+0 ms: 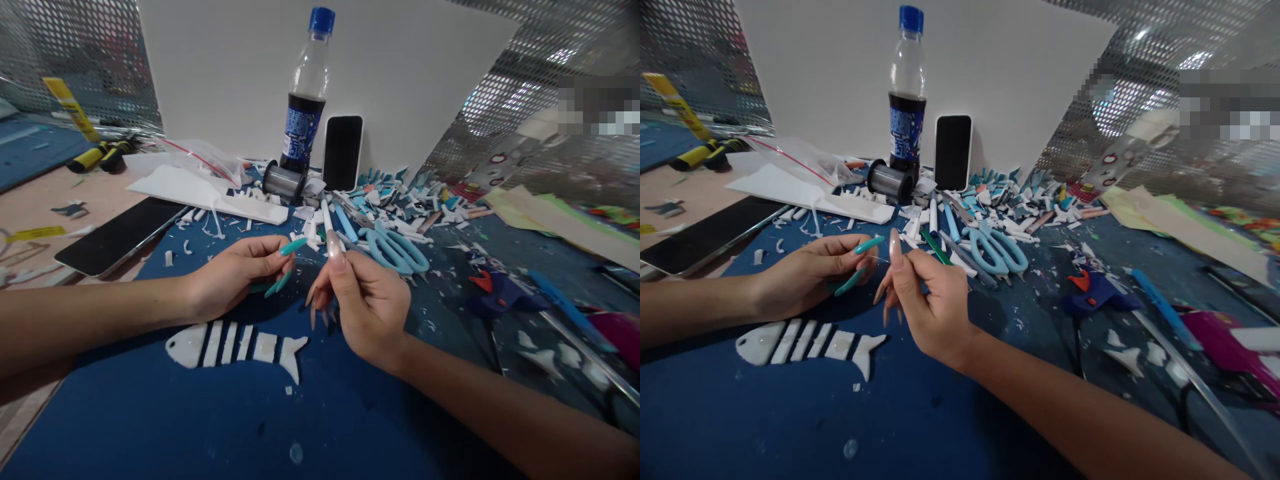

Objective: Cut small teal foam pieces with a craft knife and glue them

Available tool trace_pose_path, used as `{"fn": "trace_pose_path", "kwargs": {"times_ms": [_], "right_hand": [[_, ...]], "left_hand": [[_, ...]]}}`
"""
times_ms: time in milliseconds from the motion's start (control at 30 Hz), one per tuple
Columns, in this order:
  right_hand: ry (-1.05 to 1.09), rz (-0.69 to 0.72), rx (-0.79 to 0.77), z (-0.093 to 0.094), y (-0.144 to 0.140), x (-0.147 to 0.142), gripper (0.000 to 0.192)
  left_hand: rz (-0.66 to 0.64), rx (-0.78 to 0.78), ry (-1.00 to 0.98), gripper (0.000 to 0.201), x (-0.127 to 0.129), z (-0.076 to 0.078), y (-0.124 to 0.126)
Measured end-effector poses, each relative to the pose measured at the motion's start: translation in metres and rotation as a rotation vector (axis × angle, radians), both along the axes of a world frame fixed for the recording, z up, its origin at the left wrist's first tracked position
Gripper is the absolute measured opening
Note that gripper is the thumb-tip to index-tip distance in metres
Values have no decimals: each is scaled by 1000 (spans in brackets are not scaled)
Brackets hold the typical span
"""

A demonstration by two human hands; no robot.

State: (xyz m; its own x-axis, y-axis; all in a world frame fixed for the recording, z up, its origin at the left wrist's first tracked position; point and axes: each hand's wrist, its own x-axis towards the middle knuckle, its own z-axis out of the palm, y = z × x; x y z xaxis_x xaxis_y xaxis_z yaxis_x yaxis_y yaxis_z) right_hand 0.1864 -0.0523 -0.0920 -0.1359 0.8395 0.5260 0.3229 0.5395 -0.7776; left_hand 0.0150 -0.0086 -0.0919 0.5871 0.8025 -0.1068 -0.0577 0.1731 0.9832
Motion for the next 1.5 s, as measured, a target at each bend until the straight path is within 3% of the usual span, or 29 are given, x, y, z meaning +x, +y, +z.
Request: {"fn": "trace_pose_path", "kwargs": {"times_ms": [1500], "right_hand": [[-22, -2, 46, -2, 3, 1, 36]], "left_hand": [[-7, -114, -107, 22, 0, -1, 0]]}}
